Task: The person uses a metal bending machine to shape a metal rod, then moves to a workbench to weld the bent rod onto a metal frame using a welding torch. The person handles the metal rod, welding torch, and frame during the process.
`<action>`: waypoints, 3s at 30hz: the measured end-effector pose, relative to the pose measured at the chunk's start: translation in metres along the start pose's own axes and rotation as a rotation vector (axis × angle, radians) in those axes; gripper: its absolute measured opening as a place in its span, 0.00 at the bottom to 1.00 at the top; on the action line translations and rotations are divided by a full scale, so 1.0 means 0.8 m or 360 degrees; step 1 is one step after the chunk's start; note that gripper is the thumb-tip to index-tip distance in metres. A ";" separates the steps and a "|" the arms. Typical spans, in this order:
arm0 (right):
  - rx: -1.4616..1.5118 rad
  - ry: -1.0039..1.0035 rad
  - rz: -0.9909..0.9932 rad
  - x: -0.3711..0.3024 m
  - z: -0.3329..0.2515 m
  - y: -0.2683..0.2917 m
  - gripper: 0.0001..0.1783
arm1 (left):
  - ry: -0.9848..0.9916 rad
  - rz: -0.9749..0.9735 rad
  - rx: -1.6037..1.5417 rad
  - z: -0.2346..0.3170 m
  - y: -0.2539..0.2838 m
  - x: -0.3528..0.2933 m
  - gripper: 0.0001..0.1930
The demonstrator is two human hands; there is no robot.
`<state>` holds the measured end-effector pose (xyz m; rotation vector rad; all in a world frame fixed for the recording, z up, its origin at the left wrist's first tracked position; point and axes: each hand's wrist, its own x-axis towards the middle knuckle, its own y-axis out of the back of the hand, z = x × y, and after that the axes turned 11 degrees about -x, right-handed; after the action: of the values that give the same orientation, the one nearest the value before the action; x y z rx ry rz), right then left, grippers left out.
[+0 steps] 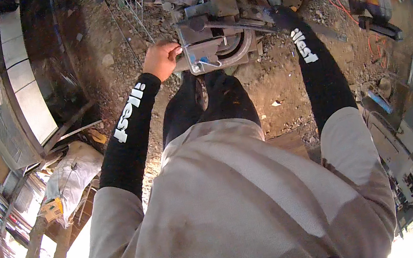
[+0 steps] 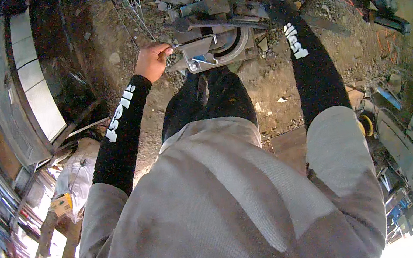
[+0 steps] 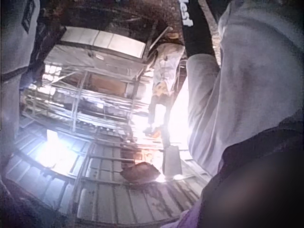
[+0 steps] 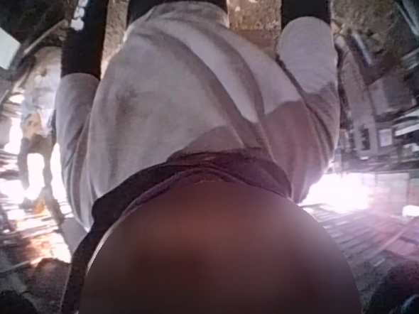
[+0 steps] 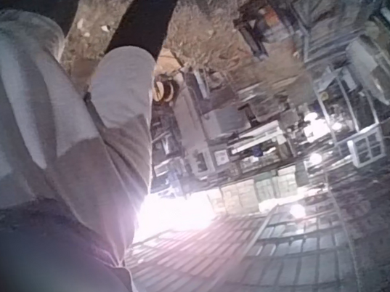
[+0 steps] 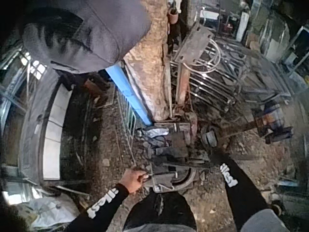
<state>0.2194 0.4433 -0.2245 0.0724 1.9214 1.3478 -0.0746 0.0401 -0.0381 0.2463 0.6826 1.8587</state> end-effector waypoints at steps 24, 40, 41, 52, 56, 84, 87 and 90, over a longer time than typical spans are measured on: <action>0.0450 0.0805 0.0435 0.167 -0.207 0.166 0.12 | 0.0168 -0.0176 0.0038 -0.001 0.002 0.004 0.09; 0.0389 0.0747 0.0509 0.137 -0.225 0.176 0.12 | 0.0187 -0.0138 0.0027 -0.006 -0.002 0.004 0.09; 0.0394 0.0747 0.0513 0.136 -0.225 0.175 0.12 | 0.0212 -0.0164 0.0064 -0.005 -0.002 0.004 0.09; 0.0474 0.0697 0.0576 0.124 -0.229 0.171 0.13 | 0.0213 -0.0198 0.0007 -0.004 -0.003 0.009 0.06; 0.0545 0.0668 0.0635 0.118 -0.226 0.168 0.13 | 0.0198 -0.0232 -0.0104 -0.006 -0.007 0.010 0.07; 0.0842 -0.0351 0.1331 -0.195 -0.106 0.024 0.17 | 0.0088 -0.0223 -0.0253 -0.034 -0.008 0.008 0.06; 0.0751 -0.0250 0.1243 -0.198 -0.118 0.020 0.17 | -0.0075 -0.0137 -0.0511 -0.037 -0.011 0.010 0.07; 0.0696 -0.0185 0.1178 -0.196 -0.123 0.018 0.18 | 0.0015 -0.0246 -0.0233 -0.040 -0.008 0.015 0.07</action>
<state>0.2633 0.3023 -0.1120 1.1430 2.1415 1.2806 -0.0895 0.0420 -0.0694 0.0872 0.5528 1.7528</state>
